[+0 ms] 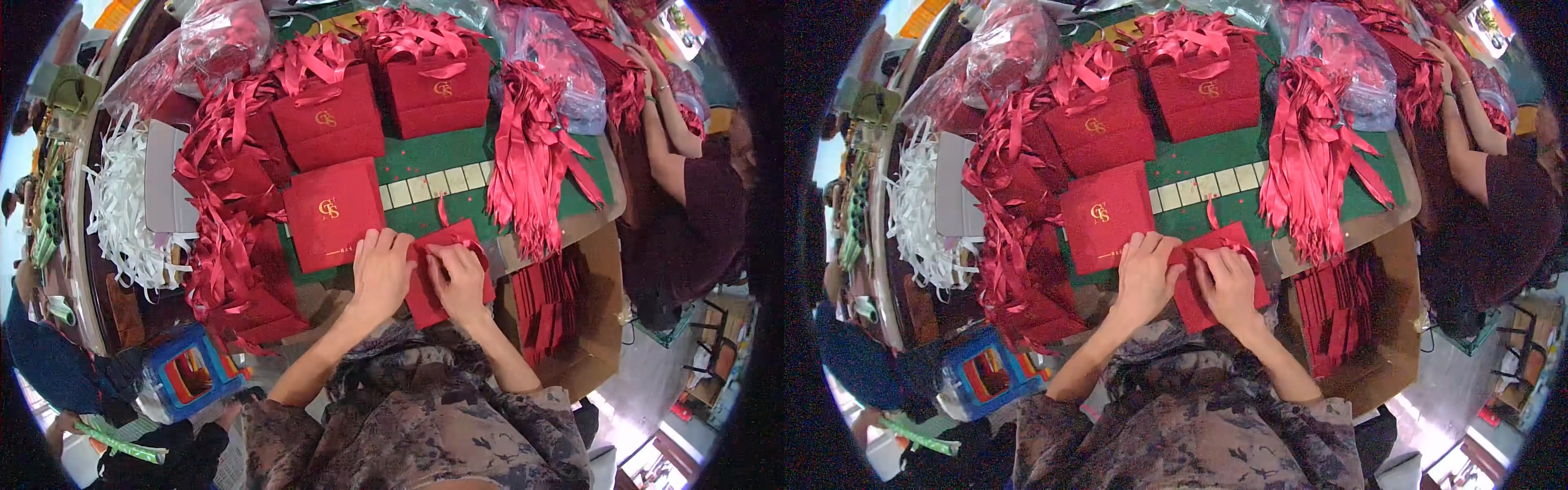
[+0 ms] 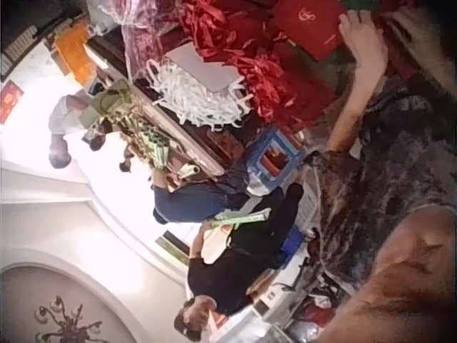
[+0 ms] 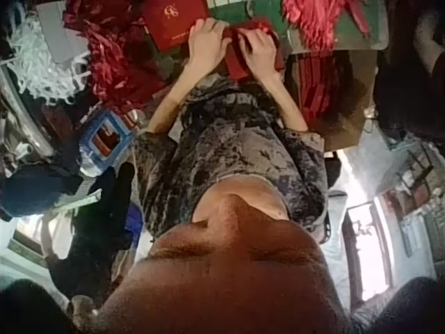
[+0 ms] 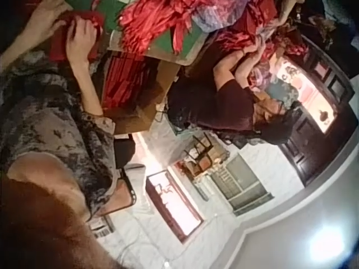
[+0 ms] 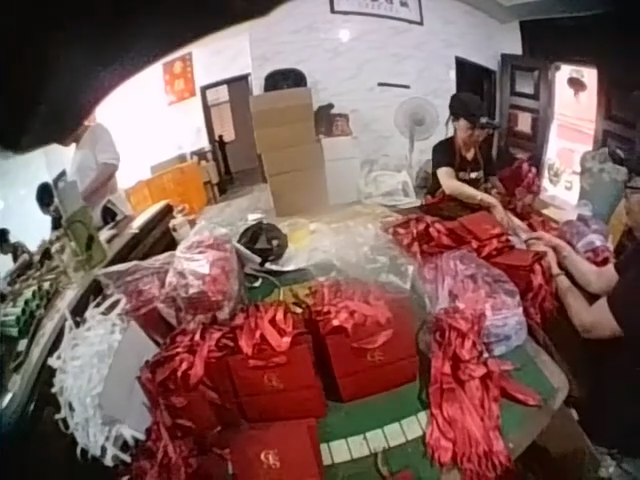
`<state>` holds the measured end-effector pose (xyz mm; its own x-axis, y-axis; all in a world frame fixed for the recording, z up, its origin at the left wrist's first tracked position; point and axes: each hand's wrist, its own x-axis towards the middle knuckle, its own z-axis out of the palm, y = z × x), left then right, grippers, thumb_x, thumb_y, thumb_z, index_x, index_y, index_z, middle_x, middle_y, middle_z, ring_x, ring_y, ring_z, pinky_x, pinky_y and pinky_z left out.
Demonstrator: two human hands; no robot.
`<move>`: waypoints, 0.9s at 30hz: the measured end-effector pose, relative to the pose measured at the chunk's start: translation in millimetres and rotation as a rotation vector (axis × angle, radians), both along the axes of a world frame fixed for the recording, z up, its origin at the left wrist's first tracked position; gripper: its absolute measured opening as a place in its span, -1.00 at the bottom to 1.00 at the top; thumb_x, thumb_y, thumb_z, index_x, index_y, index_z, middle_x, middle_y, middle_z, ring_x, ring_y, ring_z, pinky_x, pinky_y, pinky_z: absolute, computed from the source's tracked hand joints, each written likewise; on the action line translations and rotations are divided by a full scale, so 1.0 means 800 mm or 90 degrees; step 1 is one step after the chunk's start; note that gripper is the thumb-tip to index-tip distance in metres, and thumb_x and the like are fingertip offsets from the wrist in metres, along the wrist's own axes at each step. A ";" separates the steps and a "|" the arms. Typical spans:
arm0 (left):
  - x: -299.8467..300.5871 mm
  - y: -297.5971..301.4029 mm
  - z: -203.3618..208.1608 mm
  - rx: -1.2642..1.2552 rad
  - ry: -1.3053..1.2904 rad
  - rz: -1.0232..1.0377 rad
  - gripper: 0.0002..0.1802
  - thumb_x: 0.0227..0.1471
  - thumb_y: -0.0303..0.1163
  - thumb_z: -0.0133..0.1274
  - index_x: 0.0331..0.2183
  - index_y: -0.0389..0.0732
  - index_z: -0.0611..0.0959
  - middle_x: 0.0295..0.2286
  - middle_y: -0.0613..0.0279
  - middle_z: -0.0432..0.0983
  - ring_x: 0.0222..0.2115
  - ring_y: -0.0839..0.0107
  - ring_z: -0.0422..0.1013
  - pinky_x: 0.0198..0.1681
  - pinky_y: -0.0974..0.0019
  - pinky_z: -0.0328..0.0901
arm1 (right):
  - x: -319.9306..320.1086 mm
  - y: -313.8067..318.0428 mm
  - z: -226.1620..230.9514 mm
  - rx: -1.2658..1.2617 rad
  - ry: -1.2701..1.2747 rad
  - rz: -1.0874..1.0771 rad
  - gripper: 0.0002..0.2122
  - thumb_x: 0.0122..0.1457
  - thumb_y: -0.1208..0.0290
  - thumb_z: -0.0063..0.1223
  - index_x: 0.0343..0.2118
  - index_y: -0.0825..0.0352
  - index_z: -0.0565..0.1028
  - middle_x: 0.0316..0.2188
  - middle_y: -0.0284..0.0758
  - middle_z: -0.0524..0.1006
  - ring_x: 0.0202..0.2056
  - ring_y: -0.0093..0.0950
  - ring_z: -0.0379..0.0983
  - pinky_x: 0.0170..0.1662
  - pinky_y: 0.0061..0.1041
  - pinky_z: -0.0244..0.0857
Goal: The person attaches ribbon handles to red gift bags by hand.
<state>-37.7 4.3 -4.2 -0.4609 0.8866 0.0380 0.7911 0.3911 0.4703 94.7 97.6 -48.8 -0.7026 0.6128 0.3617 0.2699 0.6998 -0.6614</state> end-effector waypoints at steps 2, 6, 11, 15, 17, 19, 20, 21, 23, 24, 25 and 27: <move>0.001 0.000 0.000 0.033 -0.040 0.014 -0.63 -0.16 -0.50 0.26 -0.21 -0.19 0.60 -0.29 0.10 0.46 -0.21 0.07 0.34 -0.13 0.06 0.27 | 0.000 0.001 -0.001 -0.016 0.013 -0.013 -0.84 0.07 0.50 0.23 -0.27 0.29 0.54 -0.42 -0.28 0.52 -0.38 -0.26 0.45 -0.29 -0.30 0.28; 0.002 0.000 0.001 0.057 -0.051 0.019 -0.67 -0.17 -0.53 0.25 -0.26 -0.19 0.58 -0.31 0.11 0.45 -0.22 0.07 0.34 -0.13 0.08 0.26 | 0.003 0.001 0.004 -0.038 0.065 -0.006 -0.86 0.06 0.51 0.25 -0.31 0.28 0.55 -0.45 -0.29 0.51 -0.39 -0.27 0.46 -0.30 -0.32 0.28; -0.010 -0.001 -0.007 0.063 -0.163 -0.029 -0.73 -0.15 -0.61 0.17 -0.30 -0.22 0.54 -0.39 0.09 0.52 -0.31 0.05 0.38 -0.20 0.08 0.27 | 0.003 -0.001 0.015 -0.027 0.029 0.029 -0.89 0.01 0.49 0.26 -0.41 0.28 0.53 -0.48 -0.32 0.49 -0.42 -0.29 0.45 -0.33 -0.32 0.25; -0.014 -0.003 -0.007 0.076 -0.197 -0.033 -0.78 -0.12 -0.63 0.10 -0.32 -0.25 0.53 -0.45 0.07 0.55 -0.34 0.03 0.41 -0.21 0.05 0.28 | 0.002 -0.007 0.021 -0.065 -0.011 -0.001 -0.89 -0.03 0.51 0.26 -0.47 0.31 0.51 -0.52 -0.28 0.49 -0.45 -0.25 0.45 -0.34 -0.30 0.24; -0.015 -0.002 -0.007 0.072 -0.223 -0.034 -0.83 -0.04 -0.61 0.06 -0.31 -0.26 0.56 -0.44 0.07 0.58 -0.34 0.07 0.44 -0.20 0.08 0.33 | 0.000 -0.009 0.025 -0.089 -0.026 -0.019 -0.88 -0.04 0.51 0.25 -0.50 0.32 0.49 -0.53 -0.27 0.48 -0.47 -0.25 0.45 -0.35 -0.30 0.24; -0.013 0.000 -0.003 0.075 -0.223 -0.027 -0.85 -0.03 -0.61 0.05 -0.32 -0.26 0.56 -0.44 0.07 0.58 -0.33 0.07 0.45 -0.20 0.08 0.33 | -0.001 -0.010 0.026 -0.112 -0.031 -0.036 -0.86 -0.05 0.49 0.25 -0.52 0.32 0.46 -0.54 -0.27 0.48 -0.47 -0.25 0.45 -0.35 -0.29 0.24; -0.011 0.001 0.000 0.076 -0.223 -0.020 -0.87 -0.02 -0.60 0.04 -0.33 -0.26 0.57 -0.44 0.07 0.58 -0.33 0.07 0.46 -0.20 0.08 0.34 | -0.001 -0.011 0.026 -0.111 -0.032 -0.035 -0.86 -0.05 0.49 0.25 -0.52 0.32 0.46 -0.54 -0.27 0.48 -0.47 -0.25 0.45 -0.35 -0.29 0.24; -0.010 0.002 0.001 0.076 -0.224 -0.019 -0.87 -0.02 -0.60 0.04 -0.33 -0.26 0.57 -0.44 0.07 0.58 -0.33 0.07 0.46 -0.20 0.08 0.34 | -0.001 -0.011 0.026 -0.121 -0.046 -0.039 -0.85 -0.05 0.45 0.24 -0.52 0.31 0.45 -0.54 -0.26 0.48 -0.46 -0.23 0.45 -0.34 -0.26 0.24; -0.008 0.000 0.005 0.061 -0.218 0.014 -0.89 -0.03 -0.58 0.06 -0.36 -0.26 0.58 -0.44 0.06 0.58 -0.32 0.06 0.46 -0.21 0.07 0.34 | -0.006 -0.015 0.027 -0.136 -0.054 -0.030 -0.84 -0.05 0.41 0.23 -0.52 0.30 0.44 -0.53 -0.26 0.48 -0.44 -0.21 0.45 -0.32 -0.23 0.24; -0.005 0.001 0.003 0.059 -0.213 0.023 -0.89 -0.03 -0.58 0.06 -0.36 -0.26 0.58 -0.44 0.06 0.58 -0.32 0.06 0.46 -0.21 0.07 0.34 | -0.007 -0.014 0.030 -0.087 -0.076 -0.038 -0.84 -0.04 0.40 0.23 -0.51 0.30 0.44 -0.53 -0.24 0.47 -0.44 -0.19 0.44 -0.32 -0.21 0.24; -0.003 0.000 0.002 0.084 -0.174 0.012 -0.89 -0.05 -0.57 0.08 -0.37 -0.25 0.59 -0.43 0.05 0.58 -0.31 0.05 0.46 -0.21 0.06 0.33 | -0.012 -0.016 0.034 -0.039 -0.092 -0.037 -0.84 -0.04 0.40 0.22 -0.51 0.30 0.44 -0.53 -0.23 0.47 -0.44 -0.17 0.43 -0.32 -0.20 0.23; -0.001 0.000 -0.005 0.107 -0.153 0.020 -0.88 -0.09 -0.54 0.11 -0.38 -0.23 0.60 -0.41 0.06 0.58 -0.31 0.02 0.46 -0.20 0.05 0.32 | -0.012 -0.014 0.035 0.007 -0.093 -0.021 -0.85 -0.03 0.40 0.21 -0.49 0.29 0.44 -0.51 -0.19 0.47 -0.43 -0.12 0.42 -0.32 -0.15 0.24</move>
